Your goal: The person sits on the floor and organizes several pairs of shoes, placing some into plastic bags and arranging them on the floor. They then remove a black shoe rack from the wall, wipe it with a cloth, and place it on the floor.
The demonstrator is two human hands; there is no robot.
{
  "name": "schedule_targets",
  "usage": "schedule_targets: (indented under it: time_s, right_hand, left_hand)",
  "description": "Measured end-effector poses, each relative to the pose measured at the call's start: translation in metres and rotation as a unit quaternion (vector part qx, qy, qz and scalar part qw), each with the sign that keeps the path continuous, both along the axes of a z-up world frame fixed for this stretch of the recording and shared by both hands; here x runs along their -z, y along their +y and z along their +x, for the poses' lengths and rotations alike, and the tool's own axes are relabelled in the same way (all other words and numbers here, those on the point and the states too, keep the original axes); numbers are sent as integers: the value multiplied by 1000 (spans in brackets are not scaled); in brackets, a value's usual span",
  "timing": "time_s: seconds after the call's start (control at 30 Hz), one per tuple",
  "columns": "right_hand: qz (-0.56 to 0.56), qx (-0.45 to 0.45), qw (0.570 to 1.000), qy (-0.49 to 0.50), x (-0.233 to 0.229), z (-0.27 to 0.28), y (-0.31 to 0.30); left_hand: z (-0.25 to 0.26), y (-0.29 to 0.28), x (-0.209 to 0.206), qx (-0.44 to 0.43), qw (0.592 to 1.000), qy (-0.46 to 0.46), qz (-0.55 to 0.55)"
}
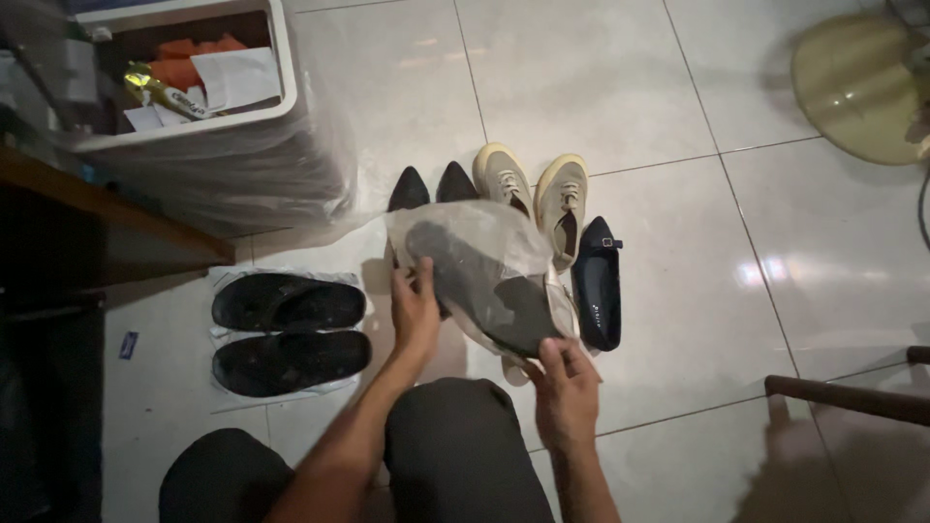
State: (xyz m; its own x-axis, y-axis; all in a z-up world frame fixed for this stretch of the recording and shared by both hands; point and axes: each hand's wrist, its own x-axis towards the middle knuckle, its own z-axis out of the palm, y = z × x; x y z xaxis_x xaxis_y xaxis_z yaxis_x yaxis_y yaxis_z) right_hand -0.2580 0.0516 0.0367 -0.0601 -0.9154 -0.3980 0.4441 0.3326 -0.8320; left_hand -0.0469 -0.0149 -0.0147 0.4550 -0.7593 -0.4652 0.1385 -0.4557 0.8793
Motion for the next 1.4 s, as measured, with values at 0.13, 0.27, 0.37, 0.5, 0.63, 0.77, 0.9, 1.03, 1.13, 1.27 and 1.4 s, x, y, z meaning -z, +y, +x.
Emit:
schedule_targets:
  time_s: [0.13, 0.27, 0.37, 0.5, 0.63, 0.77, 0.9, 1.03, 1.13, 1.27, 1.4]
  right_hand:
    - [31, -19, 991, -129, 1, 7, 4]
    - [52, -26, 974, -218, -3, 7, -1]
    - [35, -54, 966, -252, -4, 8, -3]
    - [46, -72, 960, -267, -1, 4, -4]
    - [52, -69, 965, -248, 6, -3, 2]
    - [30, -91, 982, -163, 13, -11, 10]
    - [-10, -129, 987, -91, 20, -30, 17]
    - [-50, -127, 987, -82, 34, -76, 28]
    - [-68, -48, 996, -32, 50, -117, 36]
    - [-84, 61, 952, 289, 75, -155, 25]
    - [-141, 141, 840, 504, 106, -166, -14]
  left_hand:
    - [6, -1, 5, 51, 986, 16, -155]
    - [1, -3, 0, 29, 996, 80, -25]
    - [-5, -2, -3, 62, 963, 246, 96]
    - [-7, -1, 10, 87, 957, 277, 6]
    - [0, -1, 42, 75, 995, 36, 49]
    - [12, -19, 70, -62, 996, -10, -59]
    - [28, -43, 81, -104, 992, 41, -54]
    - [43, -53, 80, -90, 988, -123, -23]
    - [56, -51, 74, -49, 943, -316, -88]
    - [70, -20, 59, 13, 947, -287, -145]
    - [76, 2, 44, 12, 965, -179, -191]
